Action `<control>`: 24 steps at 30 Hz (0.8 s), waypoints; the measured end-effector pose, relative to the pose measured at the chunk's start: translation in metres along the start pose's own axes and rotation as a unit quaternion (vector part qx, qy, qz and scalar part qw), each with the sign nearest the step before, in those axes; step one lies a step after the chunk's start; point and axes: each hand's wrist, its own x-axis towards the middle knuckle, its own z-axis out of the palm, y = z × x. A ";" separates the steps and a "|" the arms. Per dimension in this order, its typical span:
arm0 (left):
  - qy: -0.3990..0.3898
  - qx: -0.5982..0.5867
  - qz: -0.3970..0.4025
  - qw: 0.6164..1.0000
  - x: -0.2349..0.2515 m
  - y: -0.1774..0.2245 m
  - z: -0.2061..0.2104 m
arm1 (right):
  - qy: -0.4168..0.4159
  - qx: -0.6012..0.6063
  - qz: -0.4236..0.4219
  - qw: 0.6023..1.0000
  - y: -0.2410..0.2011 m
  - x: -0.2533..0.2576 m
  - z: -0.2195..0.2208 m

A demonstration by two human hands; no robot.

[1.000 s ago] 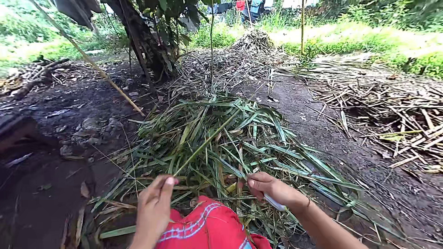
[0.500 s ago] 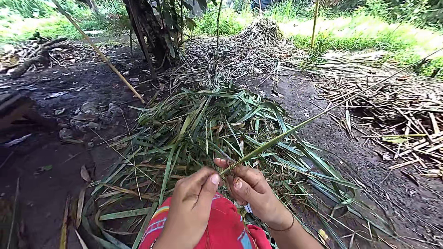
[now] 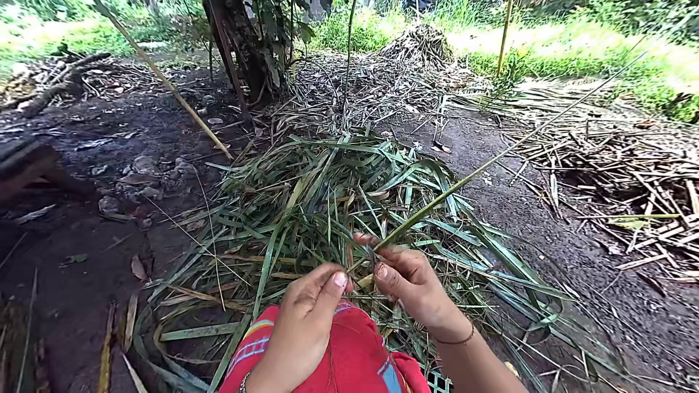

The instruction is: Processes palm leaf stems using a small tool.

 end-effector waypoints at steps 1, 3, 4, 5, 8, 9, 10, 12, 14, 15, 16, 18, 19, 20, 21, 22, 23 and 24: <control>0.003 0.020 0.001 1.000 -0.001 -0.001 -0.002 | 0.028 -0.009 -0.001 1.000 0.002 0.002 -0.005; 0.010 0.053 -0.005 0.999 -0.001 -0.003 -0.006 | 0.074 0.027 0.013 0.997 0.004 0.006 -0.016; 0.012 0.064 -0.009 0.998 -0.001 -0.004 -0.006 | 0.077 0.056 0.031 0.995 0.004 0.006 -0.017; 0.013 0.072 -0.011 0.997 -0.001 -0.005 -0.005 | 0.057 0.087 0.053 0.993 0.005 0.004 -0.016; 0.010 0.079 -0.014 0.997 0.003 -0.007 -0.002 | -0.063 0.144 0.111 0.981 0.009 -0.003 0.001; 0.007 0.072 -0.019 0.997 0.003 -0.007 -0.002 | -0.082 0.165 0.116 0.976 0.011 -0.003 0.004; 0.002 0.054 -0.028 0.998 0.003 -0.007 -0.004 | -0.079 0.169 0.111 0.976 0.012 -0.002 0.003; -0.010 0.010 -0.053 0.999 0.000 -0.008 -0.012 | -0.027 0.148 0.086 0.985 0.012 0.004 -0.013; -0.018 -0.028 -0.093 0.995 -0.005 -0.007 -0.024 | 0.054 0.129 0.067 0.988 0.010 0.013 -0.044; -0.021 -0.043 -0.116 0.992 -0.007 -0.008 -0.030 | 0.093 0.121 0.056 0.987 0.009 0.018 -0.061; -0.022 -0.056 -0.138 0.989 -0.009 -0.009 -0.036 | 0.132 0.114 0.043 0.984 0.008 0.023 -0.078; -0.016 -0.075 -0.178 0.981 -0.012 -0.011 -0.045 | 0.198 0.119 0.025 0.973 0.008 0.029 -0.106; -0.015 -0.081 -0.194 0.978 -0.012 -0.013 -0.048 | 0.207 0.129 0.026 0.969 0.009 0.031 -0.112; -0.014 -0.085 -0.207 0.974 -0.011 -0.016 -0.049 | 0.198 0.146 0.037 0.969 0.011 0.029 -0.110; -0.017 -0.091 -0.220 0.971 -0.010 -0.018 -0.049 | 0.167 0.158 0.057 0.971 0.014 0.025 -0.101; -0.021 -0.098 -0.234 0.967 -0.007 -0.019 -0.047 | 0.121 0.170 0.090 0.974 0.016 0.020 -0.086; -0.028 -0.104 -0.247 0.963 -0.005 -0.020 -0.045 | 0.067 0.184 0.125 0.973 0.019 0.015 -0.068; -0.041 -0.109 -0.259 0.959 -0.003 -0.021 -0.043 | 0.010 0.195 0.152 0.969 0.022 0.011 -0.051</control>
